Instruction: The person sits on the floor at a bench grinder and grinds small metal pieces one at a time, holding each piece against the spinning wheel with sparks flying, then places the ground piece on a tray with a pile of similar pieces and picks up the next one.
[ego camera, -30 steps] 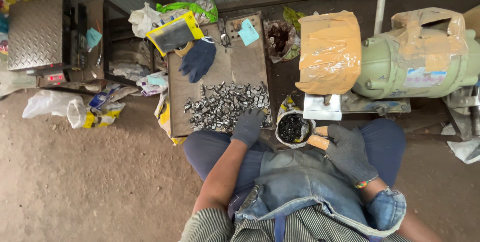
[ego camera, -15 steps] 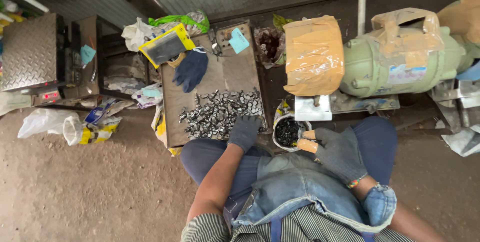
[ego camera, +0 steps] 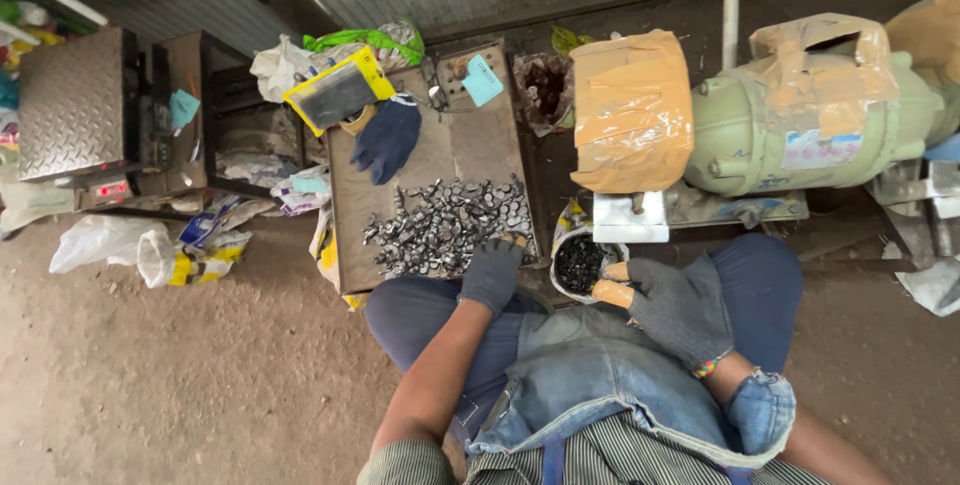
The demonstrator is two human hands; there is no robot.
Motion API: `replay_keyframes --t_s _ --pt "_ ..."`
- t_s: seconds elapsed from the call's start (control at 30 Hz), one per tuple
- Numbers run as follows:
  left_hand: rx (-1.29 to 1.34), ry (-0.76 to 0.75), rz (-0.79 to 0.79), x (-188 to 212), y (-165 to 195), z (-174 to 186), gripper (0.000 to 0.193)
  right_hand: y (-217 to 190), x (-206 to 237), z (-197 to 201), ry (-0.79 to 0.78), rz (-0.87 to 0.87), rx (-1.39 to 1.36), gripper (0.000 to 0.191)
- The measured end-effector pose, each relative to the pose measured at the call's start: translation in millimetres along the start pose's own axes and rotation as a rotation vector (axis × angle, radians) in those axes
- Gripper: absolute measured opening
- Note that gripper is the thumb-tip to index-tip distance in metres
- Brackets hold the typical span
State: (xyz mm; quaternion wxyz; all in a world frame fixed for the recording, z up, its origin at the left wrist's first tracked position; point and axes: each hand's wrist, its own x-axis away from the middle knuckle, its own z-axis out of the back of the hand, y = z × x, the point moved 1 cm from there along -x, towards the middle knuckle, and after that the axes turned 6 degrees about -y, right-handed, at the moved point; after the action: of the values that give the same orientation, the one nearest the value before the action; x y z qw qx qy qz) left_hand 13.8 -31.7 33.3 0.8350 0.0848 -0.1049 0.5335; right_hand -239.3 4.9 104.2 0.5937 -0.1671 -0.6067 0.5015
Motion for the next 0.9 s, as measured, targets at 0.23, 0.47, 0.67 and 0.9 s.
replay_keyframes --t_s 0.23,0.47,0.67,0.9 --pt "-0.02 -0.14 0.022 1 1 2 0.029 8 -4 -5 -0.017 0.016 0.024 0.038" --pt "0.283 0.04 0.197 4 -4 0 0.041 12 -3 -4 -0.003 0.047 0.019 0.039" --pt "2.29 0.173 0.69 6 49 3 0.033 -12 5 -4 0.17 0.443 0.505 0.052" --pt "1.357 0.465 0.06 -8 99 58 0.031 -22 9 24 0.382 0.568 0.525 0.038"
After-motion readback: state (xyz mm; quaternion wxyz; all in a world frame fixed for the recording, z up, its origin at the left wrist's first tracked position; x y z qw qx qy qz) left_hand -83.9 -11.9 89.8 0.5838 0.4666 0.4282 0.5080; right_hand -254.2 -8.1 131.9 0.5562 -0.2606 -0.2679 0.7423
